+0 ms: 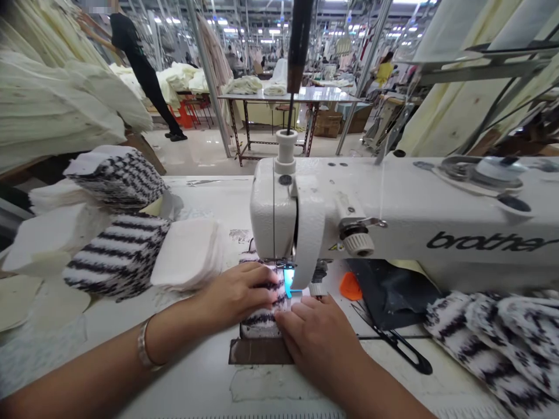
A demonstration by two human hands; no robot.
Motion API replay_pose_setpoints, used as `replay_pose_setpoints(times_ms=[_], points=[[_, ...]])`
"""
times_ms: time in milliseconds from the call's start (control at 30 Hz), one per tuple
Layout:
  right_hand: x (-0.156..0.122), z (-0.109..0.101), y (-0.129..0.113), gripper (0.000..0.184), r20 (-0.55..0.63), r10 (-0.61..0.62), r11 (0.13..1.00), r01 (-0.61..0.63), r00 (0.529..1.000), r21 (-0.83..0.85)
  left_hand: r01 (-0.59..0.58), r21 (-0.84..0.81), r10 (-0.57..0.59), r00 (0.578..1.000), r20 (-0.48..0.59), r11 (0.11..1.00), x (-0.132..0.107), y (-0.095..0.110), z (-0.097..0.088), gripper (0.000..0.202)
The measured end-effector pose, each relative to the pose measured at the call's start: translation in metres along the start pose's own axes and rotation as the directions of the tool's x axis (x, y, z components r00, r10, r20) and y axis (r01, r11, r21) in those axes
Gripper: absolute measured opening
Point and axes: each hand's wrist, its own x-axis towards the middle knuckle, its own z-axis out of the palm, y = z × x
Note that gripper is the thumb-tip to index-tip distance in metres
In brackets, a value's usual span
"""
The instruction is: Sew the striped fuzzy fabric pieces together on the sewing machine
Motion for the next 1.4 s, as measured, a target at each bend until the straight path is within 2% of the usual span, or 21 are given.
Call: replay_pose_setpoints(times_ms=[133,433,733,867,1100,1233,1400], points=[[0.004,-0.002,0.005,0.021,0.079,0.036,0.999,-0.033,0.996,-0.038,0.058,0.026,-0.058,0.998,-0.012,0.998,0.002,-0.001,0.007,0.024],[0.019,-0.003,0.011,0.02,0.044,0.052,0.972,-0.04,0.998,-0.231,0.272,0.132,-0.267,0.962,-0.054,0.953,0.01,0.001,0.011,0.009],[0.007,0.002,0.014,0.021,-0.13,-0.019,0.988,-0.002,0.991,-0.156,0.445,0.348,-0.423,0.895,-0.142,0.825,0.017,0.02,0.017,0.012],[0.005,-0.001,0.013,0.023,-0.14,-0.058,0.992,0.042,0.988,-0.116,0.449,0.315,-0.441,0.892,-0.1,0.836,0.02,0.02,0.011,0.012],[0.013,0.007,0.012,0.021,-0.137,-0.103,0.988,0.085,0.985,-0.129,0.415,0.244,-0.445,0.891,0.084,0.876,0.021,0.015,-0.01,0.015],[0.016,0.009,0.011,0.019,-0.169,-0.094,0.985,0.068,0.981,-0.157,0.427,0.181,-0.449,0.888,0.098,0.886,0.021,0.012,-0.016,0.017],[0.016,0.01,0.01,0.021,-0.168,-0.093,0.979,0.059,0.981,-0.195,0.404,0.229,-0.439,0.89,0.125,0.886,0.016,0.016,-0.015,0.019]])
